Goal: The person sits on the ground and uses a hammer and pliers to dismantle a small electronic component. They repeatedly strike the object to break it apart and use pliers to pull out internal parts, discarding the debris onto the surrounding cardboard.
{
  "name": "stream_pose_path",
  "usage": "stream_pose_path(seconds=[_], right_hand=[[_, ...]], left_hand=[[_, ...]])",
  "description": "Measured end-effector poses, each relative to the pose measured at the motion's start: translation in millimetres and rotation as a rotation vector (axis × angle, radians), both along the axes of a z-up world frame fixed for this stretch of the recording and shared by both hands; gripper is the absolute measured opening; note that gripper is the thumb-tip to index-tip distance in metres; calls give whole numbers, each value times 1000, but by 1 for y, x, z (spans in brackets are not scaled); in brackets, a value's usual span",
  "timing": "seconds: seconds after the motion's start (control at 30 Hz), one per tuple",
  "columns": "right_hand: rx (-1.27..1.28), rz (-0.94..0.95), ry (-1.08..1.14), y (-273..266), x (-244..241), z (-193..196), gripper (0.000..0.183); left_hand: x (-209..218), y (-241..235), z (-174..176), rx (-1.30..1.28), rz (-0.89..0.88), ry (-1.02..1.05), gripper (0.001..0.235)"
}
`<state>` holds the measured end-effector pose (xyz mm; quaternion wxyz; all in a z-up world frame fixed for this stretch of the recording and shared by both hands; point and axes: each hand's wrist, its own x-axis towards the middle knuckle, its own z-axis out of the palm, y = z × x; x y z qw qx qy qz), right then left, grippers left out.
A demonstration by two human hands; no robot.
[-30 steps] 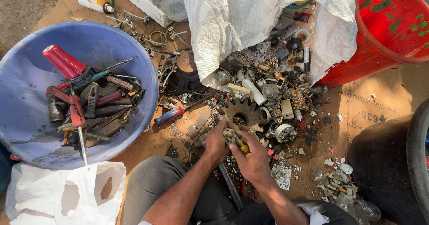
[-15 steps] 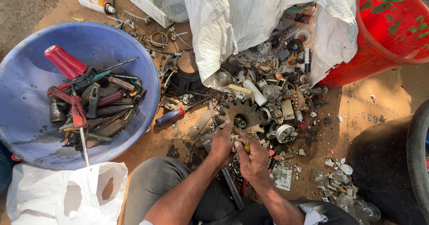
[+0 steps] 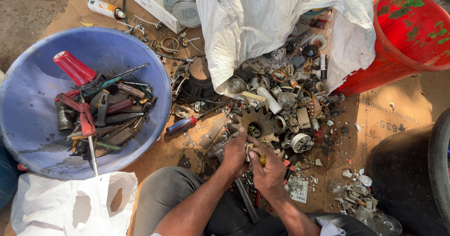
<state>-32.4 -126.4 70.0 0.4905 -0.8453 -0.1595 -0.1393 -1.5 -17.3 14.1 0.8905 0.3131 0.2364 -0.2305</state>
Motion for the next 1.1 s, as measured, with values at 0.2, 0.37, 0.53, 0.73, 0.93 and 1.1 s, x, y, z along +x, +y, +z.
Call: stream_pose_path(seconds=[0.2, 0.37, 0.53, 0.73, 0.93, 1.1], right_hand=[[276, -29, 364, -7, -7, 0, 21], [-162, 206, -407, -4, -1, -14, 18], [10, 192, -85, -1, -21, -30, 19], [735, 183, 615, -19, -11, -31, 21], [1291, 226, 896, -25, 4, -22, 24], [1354, 221, 942, -33, 4, -25, 18]], left_hand=[[-4, -3, 8, 43, 38, -70, 60], [4, 3, 24, -47, 301, 274, 55], [8, 15, 35, -132, 163, 127, 49], [4, 12, 27, -504, 203, 43, 38], [6, 10, 13, -425, 258, 111, 36], [6, 5, -6, -393, 256, 124, 29]])
